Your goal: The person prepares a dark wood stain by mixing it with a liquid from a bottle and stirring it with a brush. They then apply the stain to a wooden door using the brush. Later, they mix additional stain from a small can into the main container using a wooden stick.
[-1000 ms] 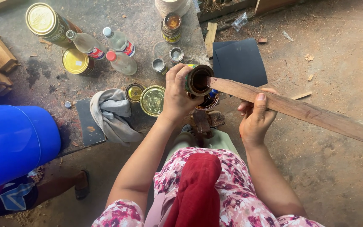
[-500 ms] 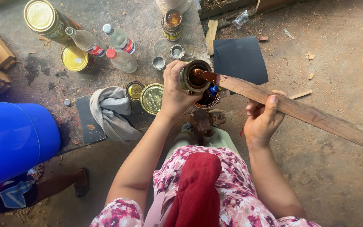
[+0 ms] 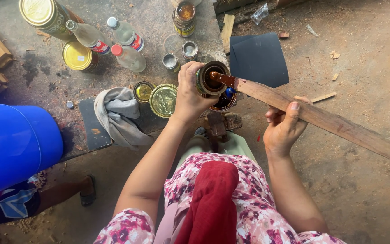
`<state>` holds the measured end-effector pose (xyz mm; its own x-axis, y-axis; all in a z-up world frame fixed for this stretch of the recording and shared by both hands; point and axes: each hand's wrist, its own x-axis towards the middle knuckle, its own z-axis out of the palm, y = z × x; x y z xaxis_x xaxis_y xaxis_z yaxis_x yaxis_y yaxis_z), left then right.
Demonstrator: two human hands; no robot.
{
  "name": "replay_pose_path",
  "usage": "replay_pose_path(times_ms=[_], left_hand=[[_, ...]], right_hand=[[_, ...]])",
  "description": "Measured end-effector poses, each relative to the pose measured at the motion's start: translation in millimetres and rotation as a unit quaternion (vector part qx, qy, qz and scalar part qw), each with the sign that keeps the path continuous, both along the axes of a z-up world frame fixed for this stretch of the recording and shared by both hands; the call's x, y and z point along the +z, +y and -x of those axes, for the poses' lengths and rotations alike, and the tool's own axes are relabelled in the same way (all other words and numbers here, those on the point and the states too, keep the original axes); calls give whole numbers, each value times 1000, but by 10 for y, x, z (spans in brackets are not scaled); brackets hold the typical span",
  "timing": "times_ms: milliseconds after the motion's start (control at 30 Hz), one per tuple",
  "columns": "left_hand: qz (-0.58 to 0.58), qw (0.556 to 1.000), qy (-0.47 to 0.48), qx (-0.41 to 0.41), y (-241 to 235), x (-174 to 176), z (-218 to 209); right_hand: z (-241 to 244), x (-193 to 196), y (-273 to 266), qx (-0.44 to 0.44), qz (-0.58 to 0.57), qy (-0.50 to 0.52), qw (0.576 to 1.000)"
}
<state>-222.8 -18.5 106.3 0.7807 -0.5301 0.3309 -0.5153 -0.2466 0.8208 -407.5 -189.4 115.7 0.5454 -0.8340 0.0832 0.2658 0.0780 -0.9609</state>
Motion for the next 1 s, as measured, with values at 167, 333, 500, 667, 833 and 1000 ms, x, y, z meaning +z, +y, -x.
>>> replay_pose_path(times_ms=[167,333,500,667,833,1000], left_hand=[[-2,1000,-18,-5,15,-15,31],[-19,999,-29,4,14,3,31],[-12,1000,-19,1,9,-45,50],[-20,1000,-22,2,-29,-55,58],[-33,999,-5,-1,-22,-119,8],[-35,999,-8,5,23,-169,-110]], right_hand=[[30,37,8,-2,0,5,1000],[68,46,3,-7,-13,3,1000],[68,95,10,-9,-19,-8,1000],[119,90,-21,-11,-17,-10,1000],[174,105,-52,-24,-13,7,1000],[223,84,-79,-26,-7,7,1000]])
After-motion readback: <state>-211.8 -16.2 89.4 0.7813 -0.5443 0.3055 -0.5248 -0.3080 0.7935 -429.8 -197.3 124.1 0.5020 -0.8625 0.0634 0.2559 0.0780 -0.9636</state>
